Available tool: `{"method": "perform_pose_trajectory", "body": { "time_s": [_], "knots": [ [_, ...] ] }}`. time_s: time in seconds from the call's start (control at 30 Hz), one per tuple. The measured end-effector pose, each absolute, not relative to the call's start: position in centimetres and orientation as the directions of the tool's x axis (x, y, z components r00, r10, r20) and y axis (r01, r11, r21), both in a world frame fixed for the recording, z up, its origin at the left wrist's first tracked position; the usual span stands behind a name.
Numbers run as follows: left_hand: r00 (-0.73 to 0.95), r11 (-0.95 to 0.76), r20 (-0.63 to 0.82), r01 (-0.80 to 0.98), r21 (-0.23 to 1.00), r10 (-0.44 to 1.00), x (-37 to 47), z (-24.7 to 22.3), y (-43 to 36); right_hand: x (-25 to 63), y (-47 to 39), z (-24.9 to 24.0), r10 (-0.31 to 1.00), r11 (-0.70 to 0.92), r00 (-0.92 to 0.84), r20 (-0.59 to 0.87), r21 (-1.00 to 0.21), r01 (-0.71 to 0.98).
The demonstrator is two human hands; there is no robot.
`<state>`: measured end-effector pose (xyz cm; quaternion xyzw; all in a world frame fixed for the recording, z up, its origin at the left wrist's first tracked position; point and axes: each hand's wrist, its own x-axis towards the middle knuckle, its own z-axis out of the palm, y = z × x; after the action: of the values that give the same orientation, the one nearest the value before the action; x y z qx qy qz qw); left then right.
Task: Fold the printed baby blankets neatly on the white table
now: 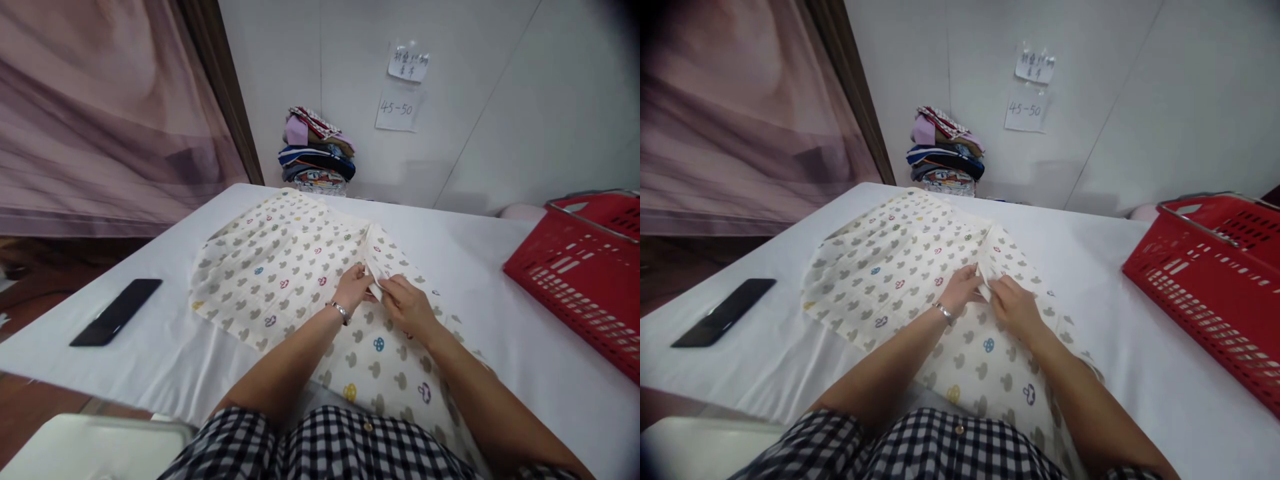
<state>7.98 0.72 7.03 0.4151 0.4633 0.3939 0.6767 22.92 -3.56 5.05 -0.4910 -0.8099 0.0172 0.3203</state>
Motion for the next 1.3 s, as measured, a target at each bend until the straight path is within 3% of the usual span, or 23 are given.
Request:
{"method": "perform_pose_trajectory", "body": {
  "time_s": [0.2, 0.33, 0.6, 0.77, 0.9, 1.17, 1.3],
  "knots": [
    [0.242, 0.33, -0.29, -0.145, 0.933, 0.926, 7.8, 7.2, 0.8, 23.0, -3.8, 5.4, 0.801, 0.473, -0.26, 0.538, -0.305, 0.827],
    [0.251, 0.323, -0.281, -0.145, 0.935, 0.926, 7.9, 7.1, 0.9, 22.7, -3.9, 5.5, 0.813, 0.501, -0.322, 0.486, -0.3, 0.812],
    [0.271, 0.31, -0.255, -0.182, 0.933, 0.928, 7.6, 7.6, 0.7, 22.2, -4.4, 6.0, 0.819, 0.504, -0.306, 0.486, -0.352, 0.789],
    [0.251, 0.218, -0.178, -0.144, 0.965, 0.951, 8.0, 6.2, 0.9, 21.4, -4.5, 6.2, 0.851, 0.427, -0.246, 0.464, -0.336, 0.839],
    [0.249, 0.147, -0.111, -0.131, 0.98, 0.962, 8.4, 5.5, 0.6, 21.3, -4.4, 5.7, 0.896, 0.351, -0.175, 0.408, -0.412, 0.841],
    [0.335, 0.229, -0.181, -0.11, 0.967, 0.925, 8.5, 7.1, -0.3, 22.5, -4.0, 6.3, 0.898, 0.388, -0.146, 0.414, -0.593, 0.705],
    [0.296, 0.093, -0.093, 0.015, 0.996, 0.951, 7.6, 7.0, 0.4, 23.8, -4.5, 8.0, 0.886, 0.41, -0.133, 0.444, -0.619, 0.669]
  ]
}}
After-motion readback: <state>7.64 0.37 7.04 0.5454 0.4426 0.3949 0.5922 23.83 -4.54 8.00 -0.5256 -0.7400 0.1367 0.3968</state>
